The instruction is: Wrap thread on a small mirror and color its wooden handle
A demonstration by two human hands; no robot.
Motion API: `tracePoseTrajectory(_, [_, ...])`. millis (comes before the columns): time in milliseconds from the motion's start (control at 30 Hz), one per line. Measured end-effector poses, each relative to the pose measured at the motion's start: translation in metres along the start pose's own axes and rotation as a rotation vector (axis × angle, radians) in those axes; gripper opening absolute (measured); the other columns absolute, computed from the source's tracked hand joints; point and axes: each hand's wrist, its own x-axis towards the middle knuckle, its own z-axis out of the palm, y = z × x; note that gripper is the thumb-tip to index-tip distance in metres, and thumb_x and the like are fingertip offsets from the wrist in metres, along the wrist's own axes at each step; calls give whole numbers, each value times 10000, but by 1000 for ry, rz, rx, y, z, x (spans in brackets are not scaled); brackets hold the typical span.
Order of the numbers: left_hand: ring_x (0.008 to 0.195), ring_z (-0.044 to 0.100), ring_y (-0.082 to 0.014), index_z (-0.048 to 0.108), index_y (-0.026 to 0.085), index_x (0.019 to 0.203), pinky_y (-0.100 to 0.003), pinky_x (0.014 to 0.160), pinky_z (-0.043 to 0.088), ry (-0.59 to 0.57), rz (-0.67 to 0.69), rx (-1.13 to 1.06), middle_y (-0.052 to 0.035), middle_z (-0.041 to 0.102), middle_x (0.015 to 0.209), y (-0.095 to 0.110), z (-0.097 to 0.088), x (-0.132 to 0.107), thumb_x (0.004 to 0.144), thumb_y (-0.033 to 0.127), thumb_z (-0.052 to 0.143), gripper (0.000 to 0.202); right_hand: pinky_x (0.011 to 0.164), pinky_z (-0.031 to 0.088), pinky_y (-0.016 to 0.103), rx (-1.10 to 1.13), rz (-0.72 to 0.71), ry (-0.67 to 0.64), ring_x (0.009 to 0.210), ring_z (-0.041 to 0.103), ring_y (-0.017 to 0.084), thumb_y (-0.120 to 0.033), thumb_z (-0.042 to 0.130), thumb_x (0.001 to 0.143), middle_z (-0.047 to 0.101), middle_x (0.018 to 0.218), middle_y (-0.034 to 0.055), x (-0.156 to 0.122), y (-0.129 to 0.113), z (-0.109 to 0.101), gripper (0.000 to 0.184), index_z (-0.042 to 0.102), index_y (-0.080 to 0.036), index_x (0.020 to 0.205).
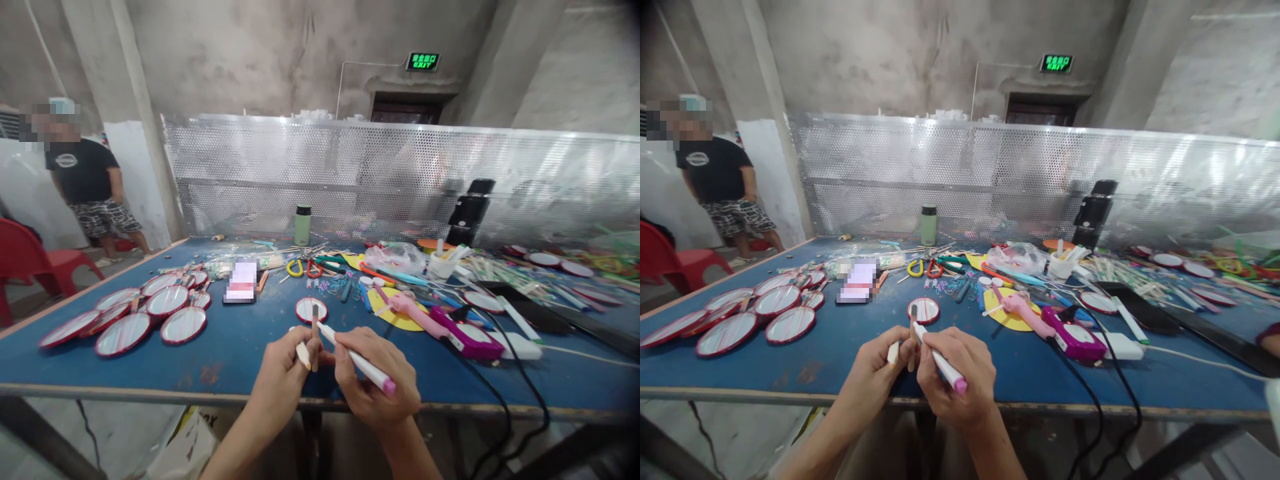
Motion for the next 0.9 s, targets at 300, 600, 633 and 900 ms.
tracePoseTrajectory(300, [628,438,-122,529,175,693,-201,600,362,22,-1,-18,36,478,639,1,1,-1,946,322,485,296,615,536,249,33,-15,-25,640,675,139,-55,615,820,701,723,18,2,0,1,149,639,-163,920])
tracePoseTrajectory(600, [630,458,-123,560,170,721,-202,610,373,13,2,-13,33,502,646,0,1,-1,948,307,482,276,608,540,258,1,-3,0,626,672,146,-69,615,824,696,707,10,1,-1,1,138,635,-177,907])
tracePoseTrajectory(633, [629,457,-122,555,171,715,-200,606,371,15,4,-15,35,496,644,0,1,-1,947,307,485,278,606,538,256,7,-3,-6,627,671,144,-69,615,824,695,707,11,2,-1,1,135,634,-175,907])
tracePoseTrajectory(900, [630,465,-129,560,171,722,-211,615,371,12,5,-9,27,518,643,1,1,-1,952,319,469,288,617,537,257,-13,-3,0,633,672,142,-58,621,815,695,708,12,0,0,1,143,636,-170,903])
